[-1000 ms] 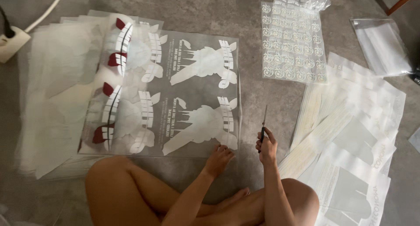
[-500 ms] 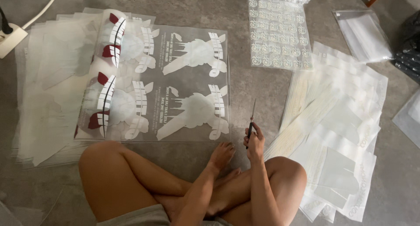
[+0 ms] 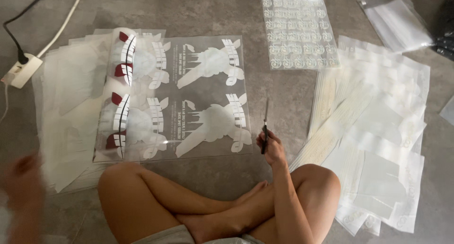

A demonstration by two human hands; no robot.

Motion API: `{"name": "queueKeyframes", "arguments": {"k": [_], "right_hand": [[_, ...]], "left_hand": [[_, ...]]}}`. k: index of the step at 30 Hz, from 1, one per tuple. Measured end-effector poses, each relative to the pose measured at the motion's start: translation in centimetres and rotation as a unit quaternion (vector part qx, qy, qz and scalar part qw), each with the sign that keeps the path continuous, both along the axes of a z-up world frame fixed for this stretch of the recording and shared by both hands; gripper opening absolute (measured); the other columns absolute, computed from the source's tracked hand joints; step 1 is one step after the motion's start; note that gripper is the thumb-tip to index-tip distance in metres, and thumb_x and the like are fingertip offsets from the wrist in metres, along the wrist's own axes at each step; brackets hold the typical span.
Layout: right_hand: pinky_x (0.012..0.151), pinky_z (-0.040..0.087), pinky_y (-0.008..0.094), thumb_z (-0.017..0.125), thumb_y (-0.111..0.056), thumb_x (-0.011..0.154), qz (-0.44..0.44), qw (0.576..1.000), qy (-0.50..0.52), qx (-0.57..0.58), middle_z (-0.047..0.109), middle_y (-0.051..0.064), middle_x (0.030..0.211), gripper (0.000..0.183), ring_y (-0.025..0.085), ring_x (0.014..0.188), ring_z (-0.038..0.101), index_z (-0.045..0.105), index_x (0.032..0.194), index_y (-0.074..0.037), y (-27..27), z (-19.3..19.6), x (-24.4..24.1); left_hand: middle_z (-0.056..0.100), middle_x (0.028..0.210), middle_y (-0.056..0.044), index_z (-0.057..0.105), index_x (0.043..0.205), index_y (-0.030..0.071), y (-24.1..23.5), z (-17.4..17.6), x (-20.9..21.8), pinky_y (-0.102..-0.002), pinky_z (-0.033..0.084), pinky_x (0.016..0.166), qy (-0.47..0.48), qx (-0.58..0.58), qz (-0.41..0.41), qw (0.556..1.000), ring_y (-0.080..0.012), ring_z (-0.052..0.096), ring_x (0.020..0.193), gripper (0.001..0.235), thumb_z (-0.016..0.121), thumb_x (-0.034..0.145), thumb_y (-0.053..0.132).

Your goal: The person sits on the floor and uses scissors to cut a large sheet of transparent stickers featuring a clock and the word 'OUTLINE'. They repeatedly cut the sheet into smaller sections, separating the individual sticker designs.

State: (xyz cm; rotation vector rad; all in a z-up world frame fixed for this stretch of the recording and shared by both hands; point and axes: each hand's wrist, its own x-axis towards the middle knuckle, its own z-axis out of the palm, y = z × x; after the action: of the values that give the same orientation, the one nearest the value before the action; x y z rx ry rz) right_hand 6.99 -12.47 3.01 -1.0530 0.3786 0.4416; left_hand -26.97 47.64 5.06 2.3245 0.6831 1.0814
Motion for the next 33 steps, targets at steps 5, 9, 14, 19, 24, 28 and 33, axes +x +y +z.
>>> {"name": "queueKeyframes", "arguments": {"k": [5, 9, 14, 19, 24, 28, 33], "right_hand": [[0.056, 0.053, 0.033, 0.073, -0.005, 0.073, 0.084, 0.958, -0.096, -0.255, 0.054, 0.011, 0.07, 0.047, 0.019, 0.062, 0.056, 0.055, 0.116, 0.002, 1.4, 1.5, -1.1], [0.068, 0.054, 0.033, 0.07, -0.019, 0.072, 0.182, 0.854, -0.16, -0.46, 0.062, 0.008, 0.079, 0.046, 0.02, 0.077, 0.063, 0.06, 0.116, -0.011, 3.2, 2.1, -2.1], [0.094, 0.043, 0.047, 0.059, -0.005, 0.08, 0.21, 0.754, -0.421, -0.459, 0.057, 0.028, 0.107, 0.045, 0.041, 0.102, 0.055, 0.049, 0.122, 0.006, 6.2, 0.0, -3.8], [0.106, 0.033, 0.039, 0.06, -0.013, 0.078, 0.3, 0.608, -0.504, -0.535, 0.054, 0.024, 0.117, 0.053, 0.034, 0.112, 0.051, 0.044, 0.126, -0.001, 8.3, -3.6, -4.4], [0.102, 0.036, 0.042, 0.057, -0.024, 0.078, 0.364, 0.595, -0.382, -0.606, 0.051, 0.02, 0.122, 0.059, 0.035, 0.119, 0.046, 0.035, 0.132, -0.012, 5.5, -6.1, -2.4], [0.095, 0.042, 0.045, 0.054, -0.028, 0.077, 0.329, 0.596, -0.26, -0.685, 0.053, 0.019, 0.119, 0.06, 0.036, 0.112, 0.051, 0.032, 0.132, -0.015, 2.4, -5.1, 0.4], [0.085, 0.046, 0.046, 0.051, -0.013, 0.078, 0.203, 0.65, -0.232, -0.695, 0.055, 0.025, 0.108, 0.055, 0.039, 0.102, 0.055, 0.035, 0.129, -0.003, 2.2, -2.2, -1.1]], "left_hand": [[0.059, 0.112, -0.014, 0.057, 0.117, 0.003, 8.5, 0.0, -9.7, -0.037, 0.044, 0.092, 0.138, -0.055, -0.025, 0.989, -0.0243, 0.056, 0.102, 0.02, 0.058, 0.101, 0.014], [0.058, 0.116, -0.014, 0.056, 0.12, 0.005, 6.8, -1.6, -13.4, -0.038, 0.042, 0.094, 0.225, -0.104, -0.007, 0.969, -0.0253, 0.054, 0.107, 0.031, 0.057, 0.096, 0.024], [0.057, 0.121, -0.014, 0.054, 0.124, 0.008, 1.5, -6.2, -13.9, -0.039, 0.039, 0.097, 0.323, -0.183, 0.006, 0.929, -0.0265, 0.052, 0.112, 0.045, 0.056, 0.09, 0.037], [0.055, 0.126, -0.014, 0.053, 0.128, 0.01, -6.4, 0.5, -3.5, -0.04, 0.037, 0.1, 0.403, -0.247, 0.007, 0.881, -0.0279, 0.05, 0.117, 0.058, 0.056, 0.084, 0.049], [0.05, 0.123, -0.029, 0.05, 0.123, -0.002, -18.0, 15.0, 10.5, -0.048, 0.032, 0.102, 0.323, -0.34, -0.1, 0.877, -0.0417, 0.044, 0.119, 0.054, 0.06, 0.079, 0.029], [0.015, 0.143, -0.026, 0.018, 0.142, 0.005, -15.9, 4.9, 14.9, -0.056, 0.016, 0.104, 0.435, -0.285, -0.048, 0.853, -0.0454, 0.014, 0.131, 0.089, 0.06, 0.074, 0.045], [-0.008, 0.145, -0.027, -0.001, 0.145, 0.009, -15.7, 1.4, 16.1, -0.066, 0.003, 0.101, 0.474, -0.262, 0.099, 0.835, -0.0479, 0.001, 0.132, 0.098, 0.058, 0.075, 0.044]]}}
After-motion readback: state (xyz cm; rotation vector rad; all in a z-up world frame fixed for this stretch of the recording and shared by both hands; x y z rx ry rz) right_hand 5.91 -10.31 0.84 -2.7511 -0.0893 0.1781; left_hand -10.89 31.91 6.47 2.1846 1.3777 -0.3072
